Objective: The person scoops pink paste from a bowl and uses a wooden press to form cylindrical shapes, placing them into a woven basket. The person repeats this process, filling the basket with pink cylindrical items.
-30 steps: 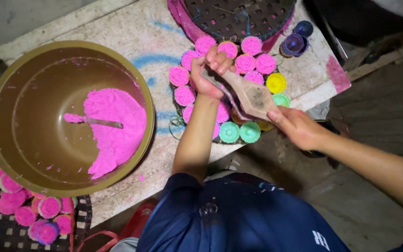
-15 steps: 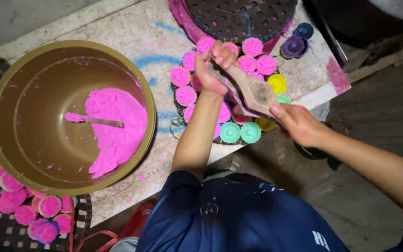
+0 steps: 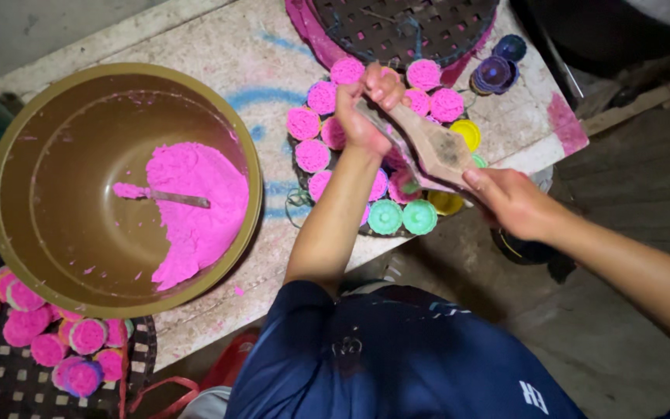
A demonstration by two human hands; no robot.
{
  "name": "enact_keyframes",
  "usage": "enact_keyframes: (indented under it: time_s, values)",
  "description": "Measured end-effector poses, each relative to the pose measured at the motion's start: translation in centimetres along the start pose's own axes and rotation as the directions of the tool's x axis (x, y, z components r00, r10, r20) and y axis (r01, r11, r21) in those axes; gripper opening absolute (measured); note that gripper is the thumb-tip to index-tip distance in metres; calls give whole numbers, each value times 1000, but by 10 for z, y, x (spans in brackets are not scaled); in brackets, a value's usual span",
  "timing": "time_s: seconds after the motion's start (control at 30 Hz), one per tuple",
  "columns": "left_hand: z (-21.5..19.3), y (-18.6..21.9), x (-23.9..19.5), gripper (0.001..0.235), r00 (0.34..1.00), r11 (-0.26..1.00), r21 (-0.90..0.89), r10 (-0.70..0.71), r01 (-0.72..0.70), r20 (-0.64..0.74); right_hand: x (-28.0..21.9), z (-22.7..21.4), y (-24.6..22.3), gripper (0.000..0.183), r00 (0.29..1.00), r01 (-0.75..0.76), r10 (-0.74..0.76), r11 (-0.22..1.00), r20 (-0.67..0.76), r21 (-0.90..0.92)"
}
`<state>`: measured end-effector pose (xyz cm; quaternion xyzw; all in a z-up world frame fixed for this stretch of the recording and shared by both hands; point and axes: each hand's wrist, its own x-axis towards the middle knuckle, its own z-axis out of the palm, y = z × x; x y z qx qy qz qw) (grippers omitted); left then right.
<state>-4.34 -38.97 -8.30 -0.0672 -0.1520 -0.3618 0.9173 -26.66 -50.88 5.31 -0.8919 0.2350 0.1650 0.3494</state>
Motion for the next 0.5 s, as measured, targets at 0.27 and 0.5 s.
enact_keyframes:
  time_s: [0.27,0.5]
  values:
    - [15,0,11,23,998,999,-11,-45,44,-38,5,2,25,46,982,163,-153,983,-109,85]
    - [-40,-11,-52,74,509,248,447,-347,860,-788,16,19,69,37,989,148,-141,912,-47,383]
